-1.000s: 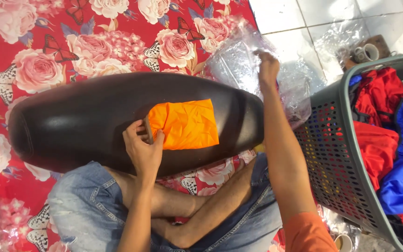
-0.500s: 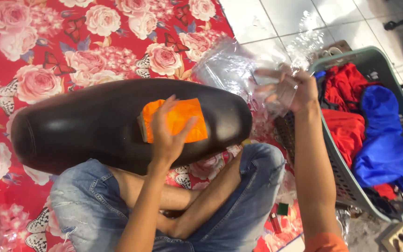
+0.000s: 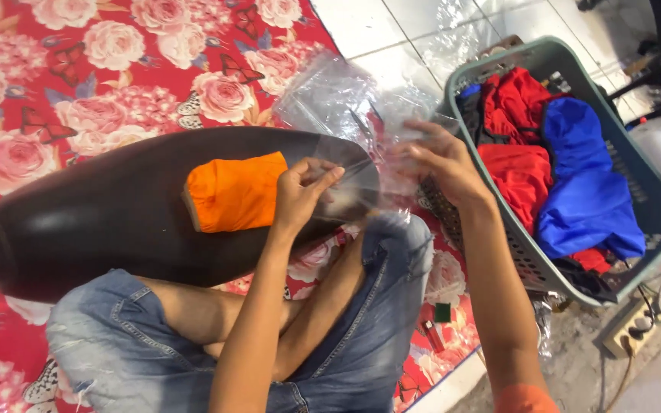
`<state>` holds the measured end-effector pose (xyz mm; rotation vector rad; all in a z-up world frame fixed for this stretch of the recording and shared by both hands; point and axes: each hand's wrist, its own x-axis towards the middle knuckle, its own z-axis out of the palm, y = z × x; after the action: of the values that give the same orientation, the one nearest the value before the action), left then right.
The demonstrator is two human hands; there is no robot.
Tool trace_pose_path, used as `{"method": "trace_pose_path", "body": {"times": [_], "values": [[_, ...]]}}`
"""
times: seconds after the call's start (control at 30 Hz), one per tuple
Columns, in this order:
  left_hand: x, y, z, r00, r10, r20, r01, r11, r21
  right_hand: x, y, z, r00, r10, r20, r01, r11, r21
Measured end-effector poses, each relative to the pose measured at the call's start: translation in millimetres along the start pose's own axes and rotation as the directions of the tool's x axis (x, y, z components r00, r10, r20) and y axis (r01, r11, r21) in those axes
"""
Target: Folding an orange cloth and placing it in a plastic bag, followed by fitting a red elasticated seat cover onto a motorcycle seat.
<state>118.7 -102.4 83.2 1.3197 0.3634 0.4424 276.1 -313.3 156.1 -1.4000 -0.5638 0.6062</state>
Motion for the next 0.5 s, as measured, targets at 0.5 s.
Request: {"method": "trace_pose_path", "body": {"times": [0.5], "values": [[-14.4,-25.1,0.1,0.981,-0.129,0.142,0.128,0.992,0.018,6.8,-25.7,0.7,0.965,-0.055,-0.255,0.102,0.979,0.176]]}}
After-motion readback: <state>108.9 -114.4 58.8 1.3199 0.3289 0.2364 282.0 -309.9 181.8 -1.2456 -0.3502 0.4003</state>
